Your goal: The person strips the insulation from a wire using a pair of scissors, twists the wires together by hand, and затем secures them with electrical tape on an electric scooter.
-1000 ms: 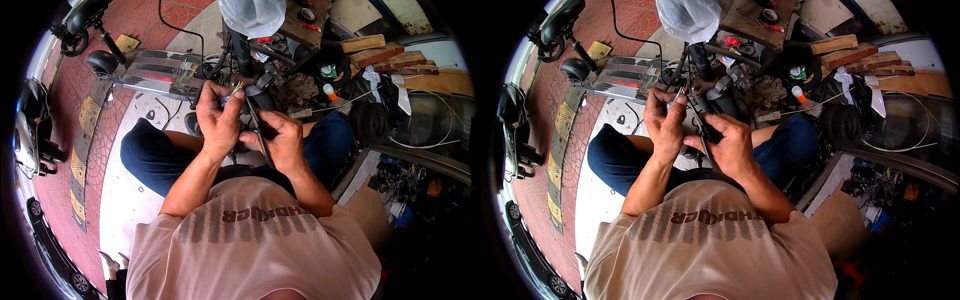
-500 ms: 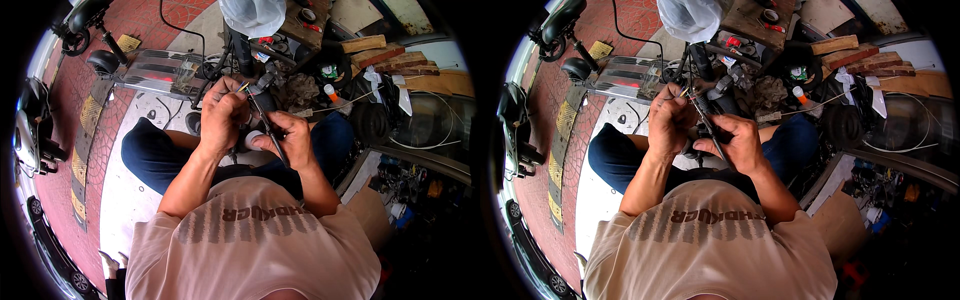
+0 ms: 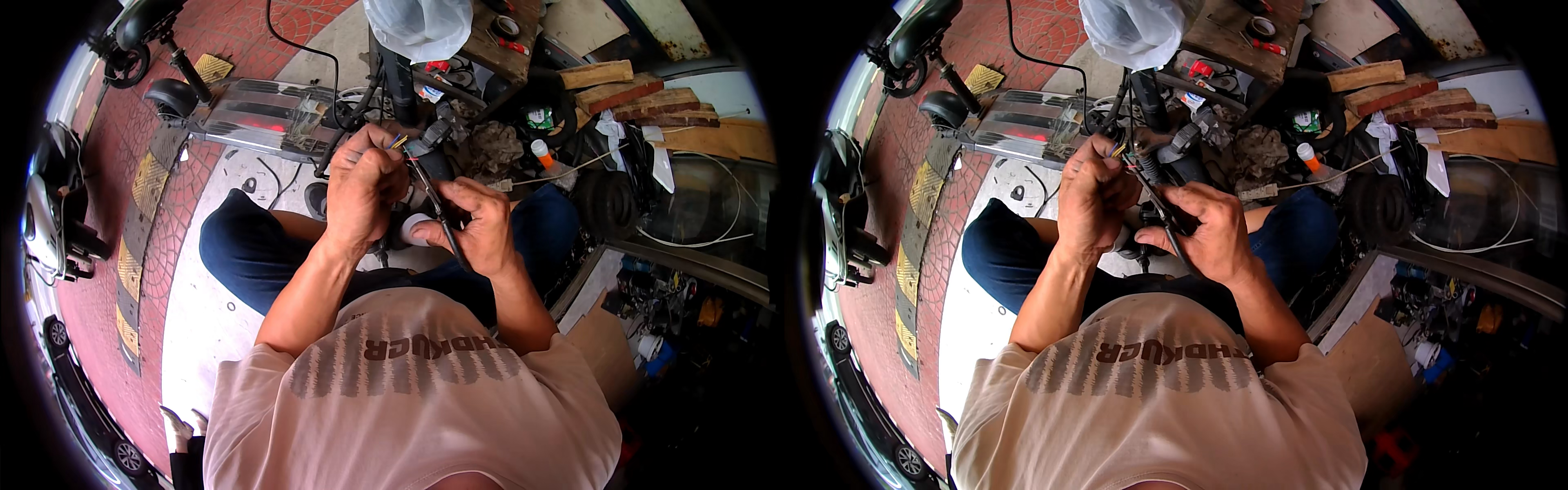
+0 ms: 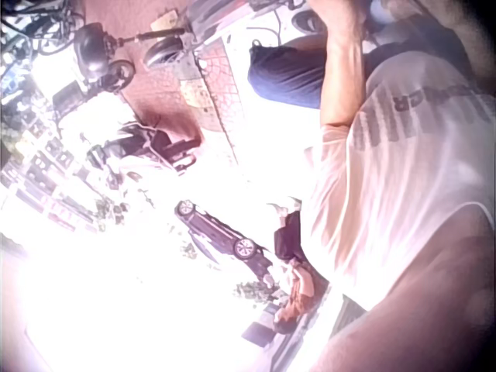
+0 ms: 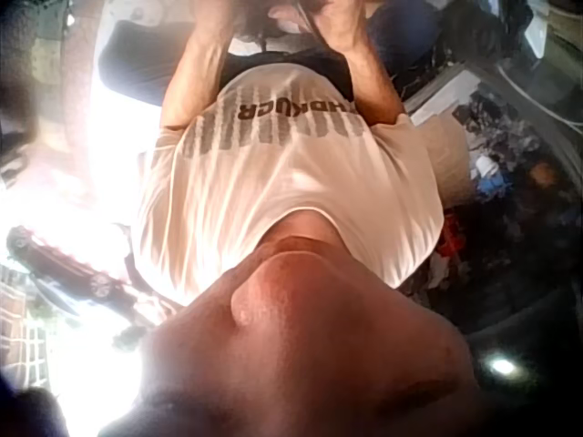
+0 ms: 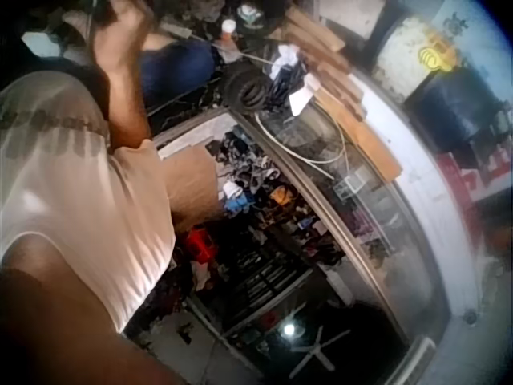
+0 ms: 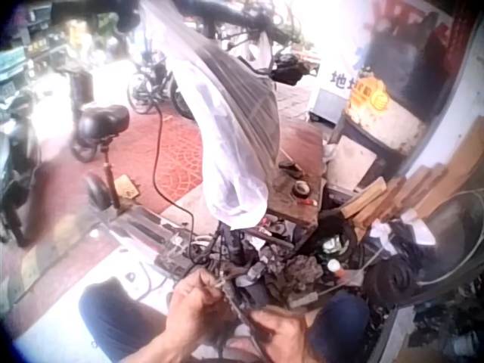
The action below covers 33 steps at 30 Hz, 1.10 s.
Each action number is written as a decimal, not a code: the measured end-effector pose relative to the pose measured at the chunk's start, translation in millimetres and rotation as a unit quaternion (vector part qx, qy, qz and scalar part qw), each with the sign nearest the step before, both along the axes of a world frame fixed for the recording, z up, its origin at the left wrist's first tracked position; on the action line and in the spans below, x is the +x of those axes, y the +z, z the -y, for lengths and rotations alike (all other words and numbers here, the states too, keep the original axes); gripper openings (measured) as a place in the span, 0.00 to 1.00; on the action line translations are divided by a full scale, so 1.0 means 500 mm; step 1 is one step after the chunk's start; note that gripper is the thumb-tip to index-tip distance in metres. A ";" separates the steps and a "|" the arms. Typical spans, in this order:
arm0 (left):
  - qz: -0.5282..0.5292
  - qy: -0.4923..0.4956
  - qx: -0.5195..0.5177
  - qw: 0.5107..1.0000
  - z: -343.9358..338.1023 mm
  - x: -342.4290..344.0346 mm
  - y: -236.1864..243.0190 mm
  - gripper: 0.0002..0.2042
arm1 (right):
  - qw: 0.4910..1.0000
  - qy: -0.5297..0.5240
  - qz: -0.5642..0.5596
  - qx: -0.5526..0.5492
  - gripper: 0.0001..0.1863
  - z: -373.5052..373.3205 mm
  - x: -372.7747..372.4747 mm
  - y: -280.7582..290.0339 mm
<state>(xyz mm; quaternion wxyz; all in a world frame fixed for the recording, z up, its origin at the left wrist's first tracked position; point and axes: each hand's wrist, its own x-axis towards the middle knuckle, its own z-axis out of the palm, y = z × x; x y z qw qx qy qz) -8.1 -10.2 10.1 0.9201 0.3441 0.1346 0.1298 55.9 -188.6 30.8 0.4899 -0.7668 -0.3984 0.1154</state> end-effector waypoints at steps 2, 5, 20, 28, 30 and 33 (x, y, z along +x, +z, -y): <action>-0.003 0.001 0.007 1.000 0.000 -0.002 -0.003 0.02 | 0.999 -0.011 0.024 -0.032 0.31 -0.003 0.000 0.013; 0.012 0.006 0.023 1.000 0.002 -0.004 -0.008 0.03 | 0.996 -0.016 0.069 -0.044 0.32 -0.002 0.002 0.012; 0.021 -0.020 0.060 0.998 0.005 -0.014 -0.015 0.08 | 0.999 0.007 -0.036 -0.015 0.28 0.014 -0.002 0.005; 0.037 0.039 0.096 0.994 0.026 -0.010 -0.010 0.09 | 0.997 -0.015 -0.068 0.017 0.27 0.004 -0.018 -0.010; 0.038 0.052 0.104 0.992 0.029 -0.010 -0.013 0.09 | 0.997 -0.023 -0.070 0.018 0.27 0.001 -0.022 -0.008; 0.031 0.069 0.119 0.990 0.032 -0.010 -0.015 0.09 | 0.998 -0.028 -0.055 0.020 0.28 -0.002 -0.024 -0.009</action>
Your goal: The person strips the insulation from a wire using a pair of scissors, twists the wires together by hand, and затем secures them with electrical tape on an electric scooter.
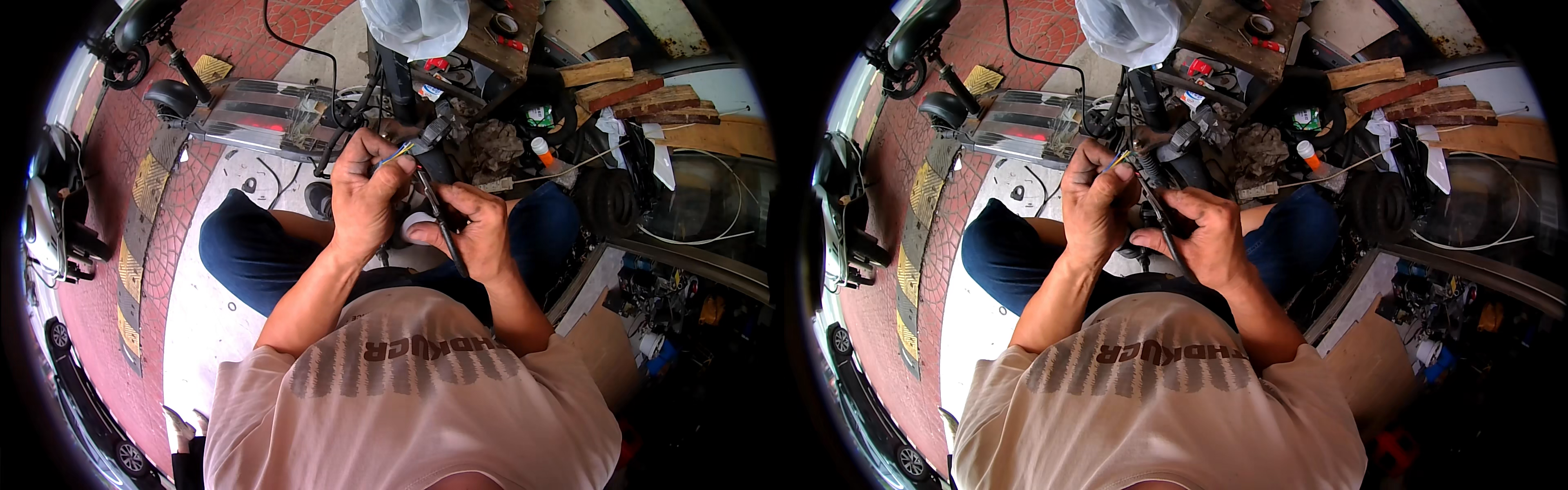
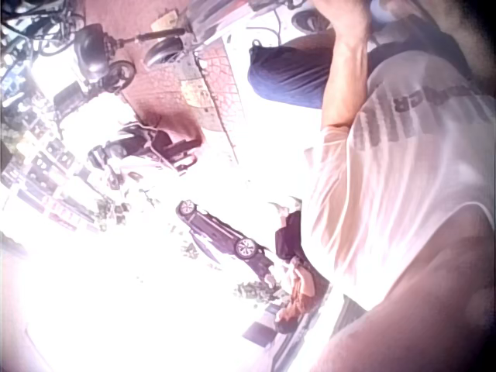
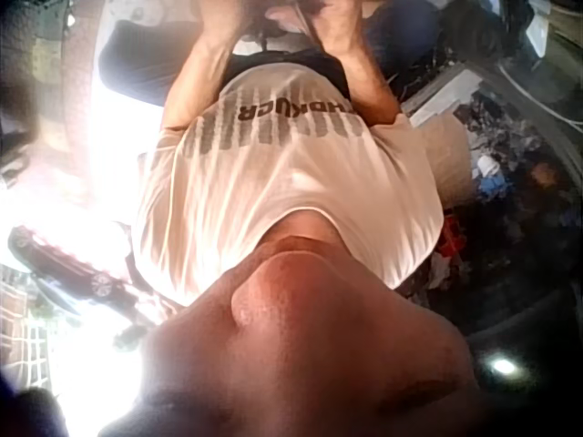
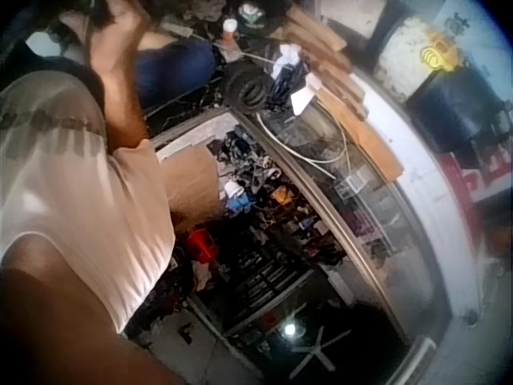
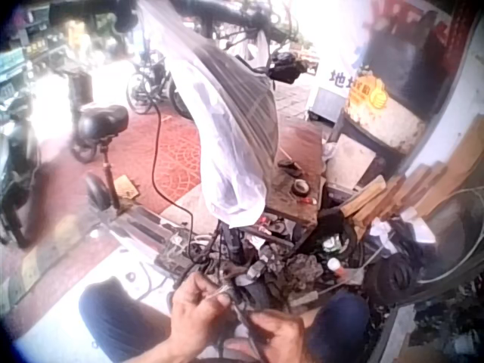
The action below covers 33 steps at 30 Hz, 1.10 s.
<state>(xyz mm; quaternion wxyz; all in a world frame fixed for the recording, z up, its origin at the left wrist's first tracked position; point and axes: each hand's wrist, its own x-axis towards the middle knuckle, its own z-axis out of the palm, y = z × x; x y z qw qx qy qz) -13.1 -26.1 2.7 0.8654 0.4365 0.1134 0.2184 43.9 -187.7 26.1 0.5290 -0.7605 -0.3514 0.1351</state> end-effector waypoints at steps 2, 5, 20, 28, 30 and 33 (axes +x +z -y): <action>-0.012 0.011 0.014 1.000 0.002 0.000 0.003 0.10 | 1.000 -0.012 0.004 0.009 0.28 -0.005 -0.003 0.000; -0.019 0.015 0.020 1.000 0.002 0.000 0.005 0.10 | 1.000 -0.018 -0.001 0.007 0.28 -0.007 -0.004 0.006; -0.052 -0.031 -0.099 0.993 -0.008 0.009 0.007 0.04 | 0.997 0.011 0.022 -0.069 0.29 0.014 0.019 0.063; -0.076 0.035 0.080 0.993 0.001 0.000 -0.016 0.04 | 0.994 0.009 0.005 -0.104 0.26 0.012 0.017 0.061; -0.071 0.056 0.127 0.988 0.002 -0.002 -0.021 0.05 | 0.995 0.009 -0.019 -0.093 0.26 0.012 0.016 0.058; -0.063 0.067 0.168 0.981 0.004 -0.005 -0.023 0.06 | 0.995 0.009 -0.060 -0.074 0.25 0.012 0.014 0.057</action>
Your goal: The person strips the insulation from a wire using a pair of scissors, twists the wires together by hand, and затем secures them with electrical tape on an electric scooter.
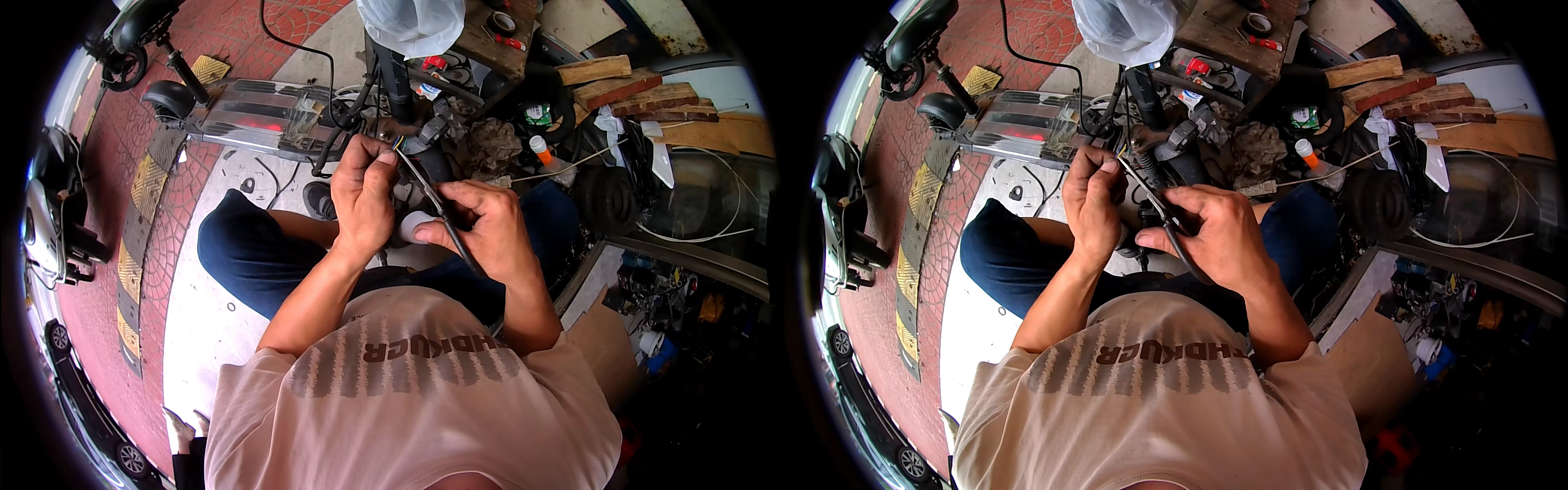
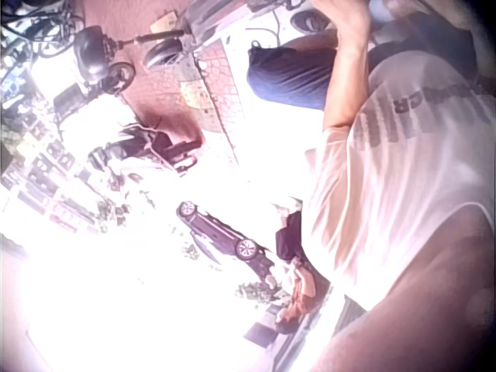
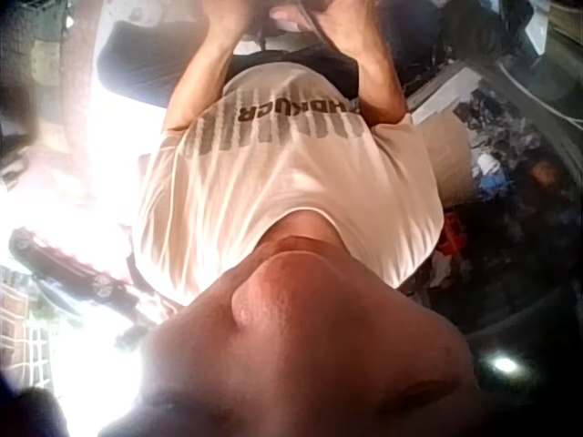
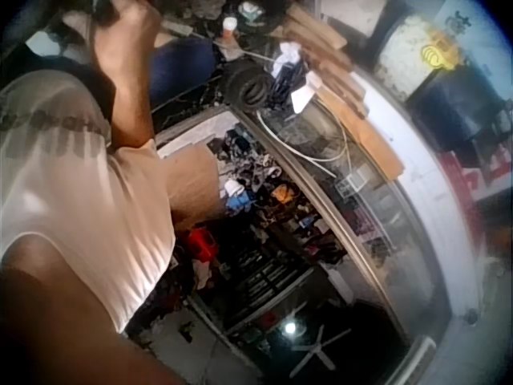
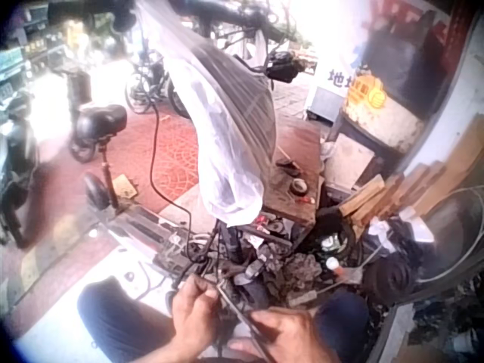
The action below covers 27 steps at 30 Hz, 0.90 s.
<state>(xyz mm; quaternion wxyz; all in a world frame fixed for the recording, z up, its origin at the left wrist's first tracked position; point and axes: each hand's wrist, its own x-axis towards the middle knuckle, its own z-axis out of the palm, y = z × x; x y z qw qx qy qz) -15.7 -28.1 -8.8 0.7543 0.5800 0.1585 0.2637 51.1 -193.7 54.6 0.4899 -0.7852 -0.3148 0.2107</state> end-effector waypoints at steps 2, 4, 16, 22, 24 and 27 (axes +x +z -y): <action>-0.009 0.009 0.032 0.999 -0.001 -0.002 -0.003 0.07 | 1.000 0.004 -0.003 0.000 0.24 0.000 0.000 0.003; -0.003 0.014 0.018 1.000 -0.004 -0.003 -0.010 0.07 | 1.000 0.010 -0.006 -0.003 0.24 0.001 0.001 0.006; -0.029 0.000 0.027 0.999 -0.012 -0.005 -0.007 0.06 | 0.999 0.020 0.008 -0.026 0.25 0.002 0.005 0.004; -0.053 -0.024 -0.048 0.997 -0.015 0.000 0.004 0.05 | 0.998 0.010 0.061 -0.027 0.27 0.007 0.004 -0.018; -0.062 -0.033 -0.107 0.992 -0.014 0.003 0.016 0.05 | 0.997 0.006 0.065 -0.028 0.27 0.010 0.005 -0.024; -0.067 -0.056 -0.189 0.978 -0.014 0.006 0.034 0.05 | 0.993 0.013 0.109 -0.044 0.28 0.015 0.007 -0.030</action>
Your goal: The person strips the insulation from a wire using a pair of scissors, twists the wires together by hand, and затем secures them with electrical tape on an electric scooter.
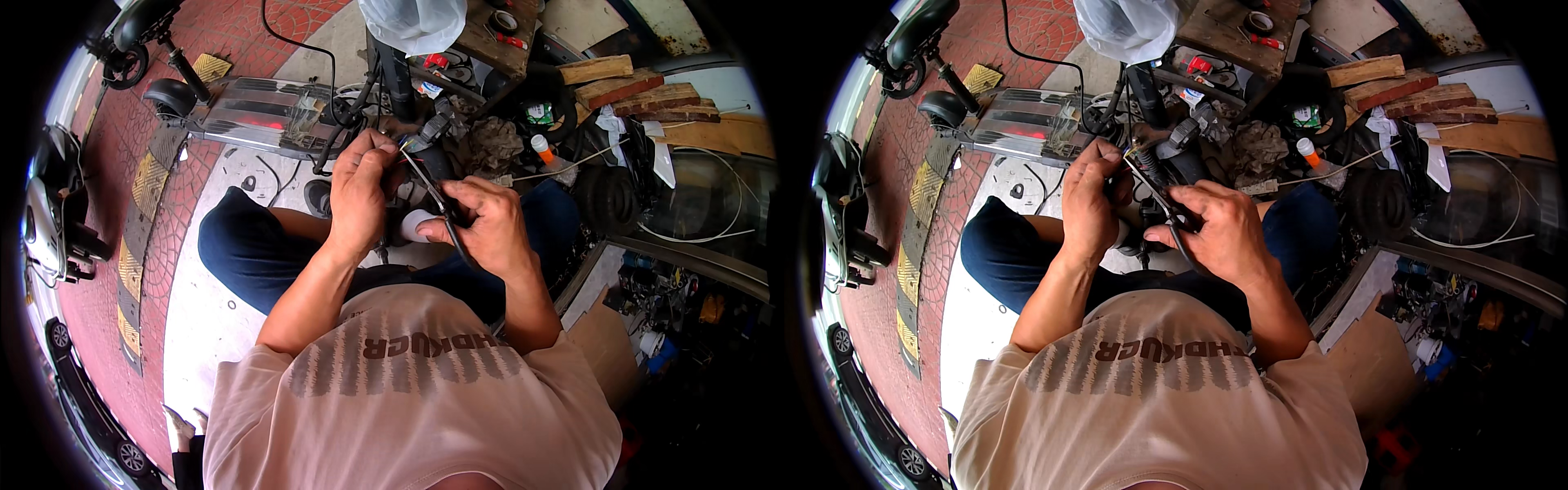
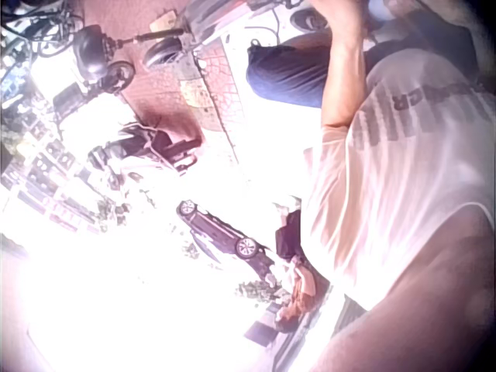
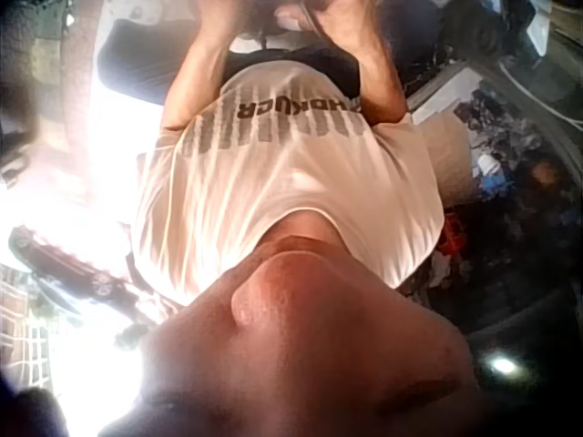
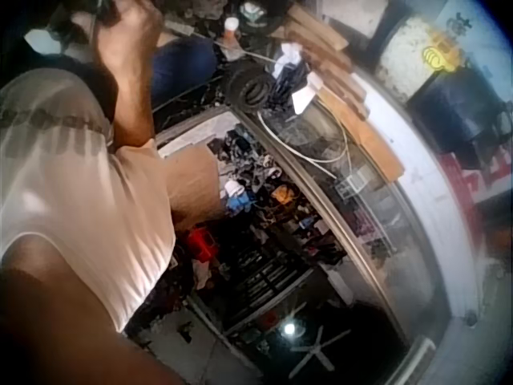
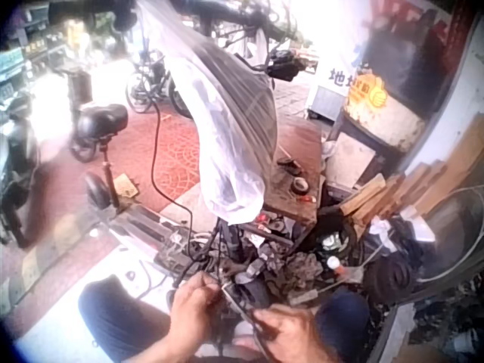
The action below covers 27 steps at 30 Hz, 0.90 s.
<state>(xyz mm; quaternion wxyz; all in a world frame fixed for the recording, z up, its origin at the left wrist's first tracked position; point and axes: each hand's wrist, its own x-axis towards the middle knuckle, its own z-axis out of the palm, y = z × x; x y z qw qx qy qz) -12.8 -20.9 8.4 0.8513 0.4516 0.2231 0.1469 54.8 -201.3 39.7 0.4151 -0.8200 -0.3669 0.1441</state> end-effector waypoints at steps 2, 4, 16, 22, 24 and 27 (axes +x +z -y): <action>0.000 -0.027 -0.017 0.999 -0.005 -0.001 0.004 0.04 | 1.000 0.000 0.022 -0.007 0.28 0.001 0.002 0.002; -0.015 -0.034 -0.029 0.999 -0.009 0.000 0.010 0.04 | 0.999 0.000 0.040 -0.012 0.29 0.002 0.003 0.005; 0.023 -0.023 0.075 0.997 -0.001 -0.015 -0.011 0.04 | 0.992 -0.008 0.117 -0.048 0.32 -0.001 -0.003 0.021; 0.025 -0.014 0.084 0.996 0.001 -0.021 -0.006 0.04 | 0.991 -0.004 0.128 -0.042 0.31 -0.001 -0.004 0.016; 0.026 -0.019 0.082 0.996 0.000 -0.023 -0.003 0.04 | 0.991 -0.002 0.125 -0.038 0.31 -0.001 -0.004 0.015; 0.035 -0.033 0.077 0.996 -0.005 -0.027 -0.005 0.04 | 0.996 0.014 0.093 0.001 0.30 0.000 -0.001 0.011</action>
